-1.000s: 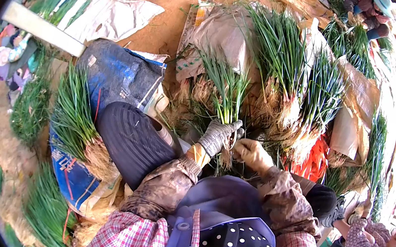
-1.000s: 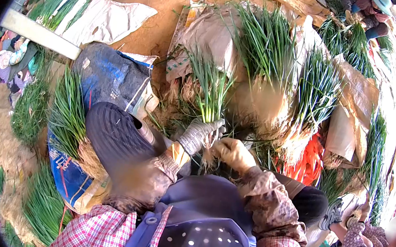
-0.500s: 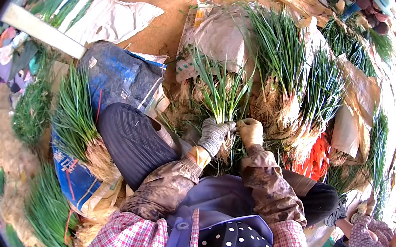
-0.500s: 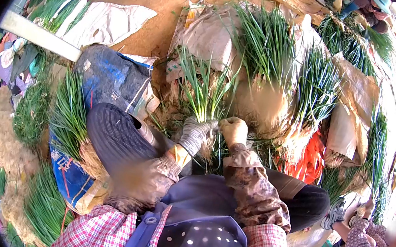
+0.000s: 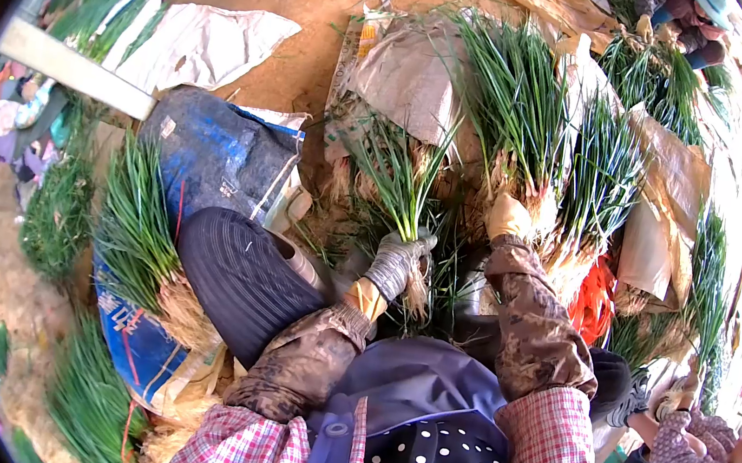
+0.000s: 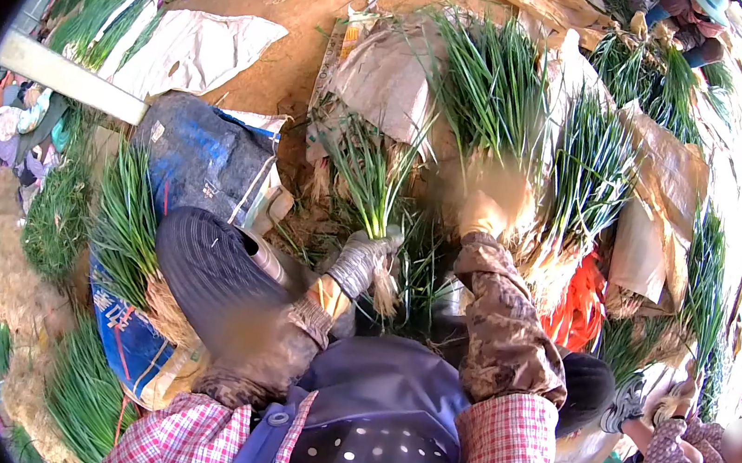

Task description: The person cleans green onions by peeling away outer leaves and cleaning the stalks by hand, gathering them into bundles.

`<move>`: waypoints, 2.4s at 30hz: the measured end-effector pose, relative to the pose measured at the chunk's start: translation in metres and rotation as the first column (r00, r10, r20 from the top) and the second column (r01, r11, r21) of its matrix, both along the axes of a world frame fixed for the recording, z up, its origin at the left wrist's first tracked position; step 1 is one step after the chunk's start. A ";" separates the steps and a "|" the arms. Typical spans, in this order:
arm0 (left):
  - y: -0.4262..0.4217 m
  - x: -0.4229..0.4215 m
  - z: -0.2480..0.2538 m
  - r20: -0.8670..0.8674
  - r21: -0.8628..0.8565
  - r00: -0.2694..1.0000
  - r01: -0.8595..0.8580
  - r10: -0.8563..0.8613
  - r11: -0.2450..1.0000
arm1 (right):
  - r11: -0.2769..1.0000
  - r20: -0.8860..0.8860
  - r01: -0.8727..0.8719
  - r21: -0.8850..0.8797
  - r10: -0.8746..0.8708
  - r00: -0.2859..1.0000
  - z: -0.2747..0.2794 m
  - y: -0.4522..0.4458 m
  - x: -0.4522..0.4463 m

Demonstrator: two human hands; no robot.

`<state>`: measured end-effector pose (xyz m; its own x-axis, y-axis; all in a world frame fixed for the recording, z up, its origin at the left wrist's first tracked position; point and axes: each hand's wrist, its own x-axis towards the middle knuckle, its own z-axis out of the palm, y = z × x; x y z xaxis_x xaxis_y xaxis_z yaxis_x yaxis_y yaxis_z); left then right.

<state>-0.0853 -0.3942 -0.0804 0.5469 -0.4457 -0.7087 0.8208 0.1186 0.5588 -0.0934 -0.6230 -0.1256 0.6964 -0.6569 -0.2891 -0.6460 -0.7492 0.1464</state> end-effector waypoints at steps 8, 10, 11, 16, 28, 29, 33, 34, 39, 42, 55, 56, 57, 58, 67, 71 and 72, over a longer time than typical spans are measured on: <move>-0.002 0.000 -0.008 0.077 -0.011 0.996 0.050 -0.049 0.999 | 0.824 0.492 -0.463 0.326 0.271 0.828 0.060 0.098 -0.078; 0.002 0.002 -0.007 0.020 0.000 0.990 0.136 -0.136 0.991 | 0.688 0.520 -0.486 0.539 0.182 0.835 0.075 0.109 -0.088; -0.002 -0.003 -0.022 0.121 0.053 0.988 0.093 -0.099 0.994 | 0.624 0.421 -0.417 0.661 0.151 0.894 0.079 0.109 -0.087; -0.004 -0.004 -0.003 0.116 0.130 0.981 0.143 -0.158 0.981 | 0.200 0.120 0.024 0.980 -0.675 0.728 0.027 0.090 -0.051; -0.006 -0.006 0.009 0.135 0.043 0.990 0.027 -0.032 0.999 | 0.814 0.270 -0.103 0.571 -0.068 0.960 -0.053 0.058 -0.073; -0.007 -0.007 0.002 0.098 0.019 0.995 0.030 -0.032 0.999 | 0.909 0.296 -0.032 0.416 -0.102 0.950 -0.004 0.049 -0.057; -0.002 -0.006 0.007 0.103 0.068 0.981 0.158 -0.165 0.985 | 0.993 0.278 0.118 0.030 -0.121 0.953 0.075 -0.016 -0.012; -0.002 -0.008 -0.005 0.157 0.022 0.979 0.126 -0.128 0.992 | 0.995 0.207 0.102 0.007 -0.101 0.973 0.080 -0.030 -0.005; -0.002 -0.003 0.019 0.095 0.038 0.991 0.094 -0.097 0.995 | 0.996 0.373 -0.051 0.073 0.020 0.928 0.020 -0.022 -0.043; -0.012 -0.009 -0.008 0.113 -0.057 0.994 0.014 -0.007 0.998 | 0.951 0.561 -0.289 0.107 0.182 0.807 0.064 0.055 -0.078; -0.009 -0.008 0.005 0.136 -0.035 0.990 0.029 -0.024 0.999 | -0.109 -0.061 -0.107 0.988 -0.924 0.377 0.022 0.096 -0.041; -0.006 -0.009 0.004 0.168 -0.163 0.985 -0.017 0.045 0.986 | -0.196 -0.171 -0.058 0.979 -0.941 0.291 0.037 0.099 -0.039; -0.006 -0.011 0.001 0.147 -0.177 0.988 -0.016 0.043 0.984 | -0.366 -0.327 -0.082 0.927 -0.897 0.298 0.015 0.090 -0.041; -0.007 -0.012 0.000 0.128 -0.193 0.991 -0.014 0.039 0.981 | -0.336 -0.289 -0.104 0.936 -0.903 0.318 0.012 0.090 -0.044; -0.015 -0.014 0.007 0.120 0.020 0.992 0.036 -0.039 0.999 | -0.068 -0.049 -0.045 0.997 -0.940 0.338 0.031 0.097 -0.046; -0.013 -0.013 0.011 0.210 0.066 0.963 0.157 -0.168 0.985 | 0.600 0.299 0.138 0.788 -0.569 0.766 -0.057 0.074 -0.072; -0.013 -0.013 0.018 0.220 -0.006 0.971 0.101 -0.097 0.995 | 0.621 0.063 0.095 0.778 -0.227 0.972 -0.013 0.077 -0.073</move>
